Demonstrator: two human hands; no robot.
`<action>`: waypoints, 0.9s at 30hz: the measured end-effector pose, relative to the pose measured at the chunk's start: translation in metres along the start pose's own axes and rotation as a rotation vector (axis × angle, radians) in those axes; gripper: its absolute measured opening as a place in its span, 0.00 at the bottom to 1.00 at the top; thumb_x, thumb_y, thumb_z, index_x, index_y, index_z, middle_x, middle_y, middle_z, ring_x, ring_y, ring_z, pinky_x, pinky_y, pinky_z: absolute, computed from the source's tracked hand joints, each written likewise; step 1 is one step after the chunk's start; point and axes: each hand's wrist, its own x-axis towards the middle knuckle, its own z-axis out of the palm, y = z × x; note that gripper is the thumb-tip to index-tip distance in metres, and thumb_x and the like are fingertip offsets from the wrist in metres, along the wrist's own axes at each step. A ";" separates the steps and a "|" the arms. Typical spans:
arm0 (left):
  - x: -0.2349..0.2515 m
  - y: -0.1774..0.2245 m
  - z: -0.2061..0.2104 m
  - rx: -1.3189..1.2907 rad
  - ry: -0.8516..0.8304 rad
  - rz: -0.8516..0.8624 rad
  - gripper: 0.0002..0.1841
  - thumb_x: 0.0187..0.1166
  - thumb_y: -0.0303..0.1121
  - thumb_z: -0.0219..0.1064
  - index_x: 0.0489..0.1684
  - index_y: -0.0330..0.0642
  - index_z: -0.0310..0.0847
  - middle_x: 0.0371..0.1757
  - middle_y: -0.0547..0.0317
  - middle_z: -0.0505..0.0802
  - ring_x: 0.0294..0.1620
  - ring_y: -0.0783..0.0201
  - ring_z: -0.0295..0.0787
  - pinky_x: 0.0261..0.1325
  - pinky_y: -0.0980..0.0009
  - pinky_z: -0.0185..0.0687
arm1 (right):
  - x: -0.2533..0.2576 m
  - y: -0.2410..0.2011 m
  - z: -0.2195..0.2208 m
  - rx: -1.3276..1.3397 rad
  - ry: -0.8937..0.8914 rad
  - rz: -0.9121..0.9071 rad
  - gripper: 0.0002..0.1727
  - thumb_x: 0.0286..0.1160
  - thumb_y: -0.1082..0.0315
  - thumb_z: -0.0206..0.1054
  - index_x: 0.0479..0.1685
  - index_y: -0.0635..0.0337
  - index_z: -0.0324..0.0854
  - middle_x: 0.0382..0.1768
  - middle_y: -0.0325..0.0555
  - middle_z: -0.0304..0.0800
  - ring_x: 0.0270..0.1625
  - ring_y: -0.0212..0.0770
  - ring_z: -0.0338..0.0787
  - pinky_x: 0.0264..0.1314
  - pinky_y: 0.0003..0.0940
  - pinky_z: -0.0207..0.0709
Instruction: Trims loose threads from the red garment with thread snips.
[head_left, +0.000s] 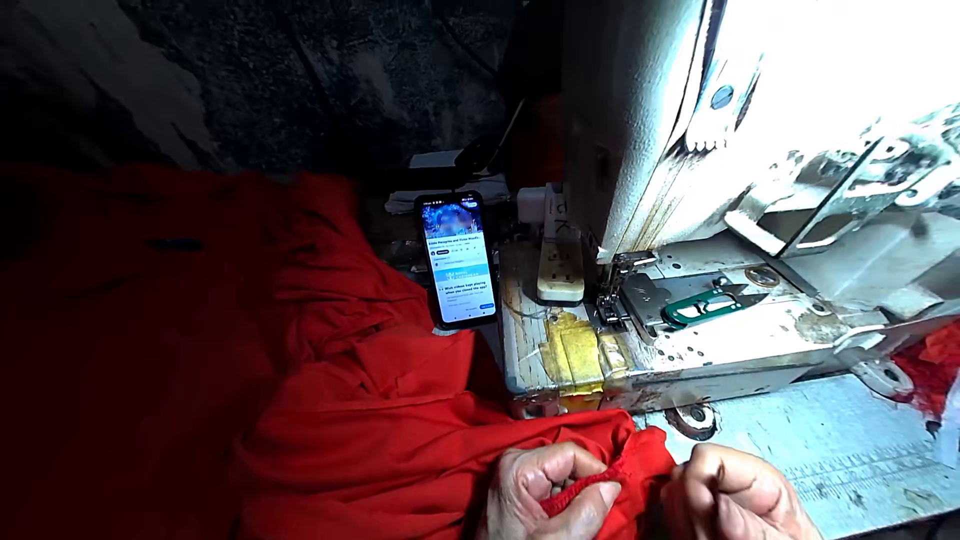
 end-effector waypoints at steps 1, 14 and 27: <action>0.000 0.001 -0.001 -0.016 -0.002 -0.002 0.03 0.68 0.19 0.69 0.33 0.31 0.90 0.29 0.66 0.93 0.30 0.85 0.85 0.36 0.86 0.80 | 0.000 -0.002 0.002 -0.055 0.076 0.008 0.06 0.84 0.61 0.65 0.43 0.45 0.87 0.29 0.22 0.87 0.28 0.16 0.81 0.31 0.15 0.75; -0.002 0.000 -0.004 -0.086 -0.069 0.011 0.06 0.70 0.18 0.68 0.38 0.28 0.91 0.32 0.65 0.95 0.31 0.85 0.85 0.37 0.85 0.81 | -0.005 0.006 0.024 -0.653 0.326 -0.080 0.19 0.74 0.77 0.70 0.63 0.76 0.79 0.37 0.39 0.92 0.32 0.18 0.83 0.38 0.17 0.80; 0.000 0.000 -0.005 -0.026 -0.141 0.021 0.09 0.75 0.18 0.62 0.39 0.24 0.90 0.31 0.60 0.94 0.31 0.86 0.83 0.38 0.87 0.77 | -0.004 0.000 0.029 -0.407 0.399 0.155 0.06 0.77 0.79 0.64 0.46 0.61 0.81 0.22 0.25 0.80 0.21 0.18 0.75 0.22 0.17 0.69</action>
